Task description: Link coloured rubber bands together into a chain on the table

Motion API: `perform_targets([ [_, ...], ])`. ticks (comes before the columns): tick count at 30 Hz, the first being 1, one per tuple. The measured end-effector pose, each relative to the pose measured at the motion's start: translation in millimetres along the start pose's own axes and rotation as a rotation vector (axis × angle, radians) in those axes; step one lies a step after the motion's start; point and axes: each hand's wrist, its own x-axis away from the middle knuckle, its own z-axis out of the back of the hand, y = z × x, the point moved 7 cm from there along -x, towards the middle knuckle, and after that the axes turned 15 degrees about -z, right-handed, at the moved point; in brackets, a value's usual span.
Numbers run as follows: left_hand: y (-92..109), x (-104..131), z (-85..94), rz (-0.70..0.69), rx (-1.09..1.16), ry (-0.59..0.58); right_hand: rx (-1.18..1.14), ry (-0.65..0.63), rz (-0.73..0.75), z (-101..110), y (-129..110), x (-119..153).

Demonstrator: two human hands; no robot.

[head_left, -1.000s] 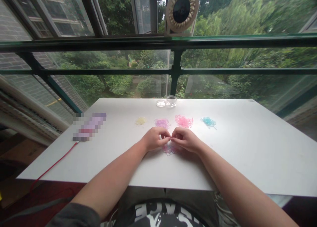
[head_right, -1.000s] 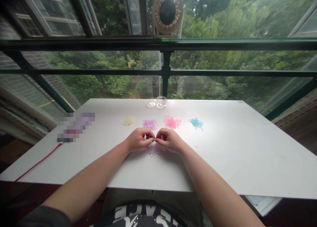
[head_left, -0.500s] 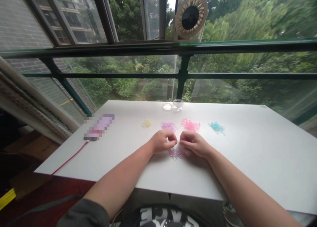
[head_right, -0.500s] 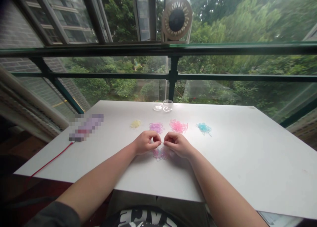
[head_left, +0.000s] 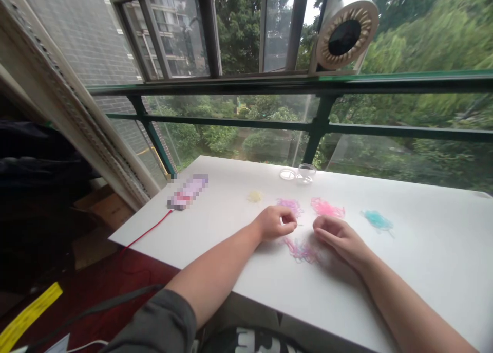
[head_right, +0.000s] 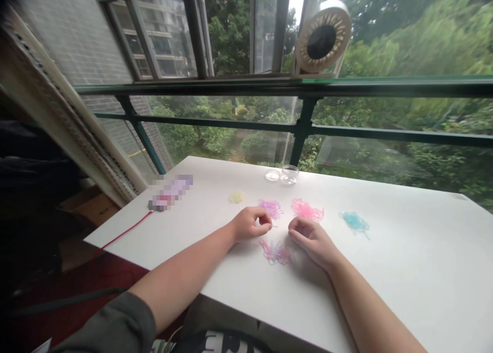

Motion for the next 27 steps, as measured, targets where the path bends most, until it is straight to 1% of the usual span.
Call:
perform_targets([
  [2, 1, -1, -2.2, -0.005, 0.012, 0.002, 0.062, 0.004, -0.001, -5, -1, -2],
  [5, 7, -3, -9.2, -0.039, 0.03, -0.035, 0.141, 0.041, -0.027, -11, -3, -3],
  [8, 10, -4, -13.3, -0.038, 0.029, -0.07, 0.163, 0.045, -0.033, -13, -4, -3],
  [13, 9, -3, -9.2, -0.021, 0.028, -0.077, 0.097, 0.045, -0.024, -8, -5, 0],
  [16, 6, -3, -2.6, -0.01, 0.027, -0.054, 0.022, 0.067, -0.025, -3, -4, 0],
  [19, 3, -2, 1.7, 0.021, 0.017, -0.033, 0.01, 0.066, -0.009, -4, -5, -1],
  [23, 8, -4, -2.4, 0.009, 0.026, -0.057, 0.084, 0.058, -0.006, -11, -6, -2],
  [27, 13, -5, -8.0, -0.012, 0.035, -0.098, 0.113, 0.058, -0.027, -12, -5, -2],
])
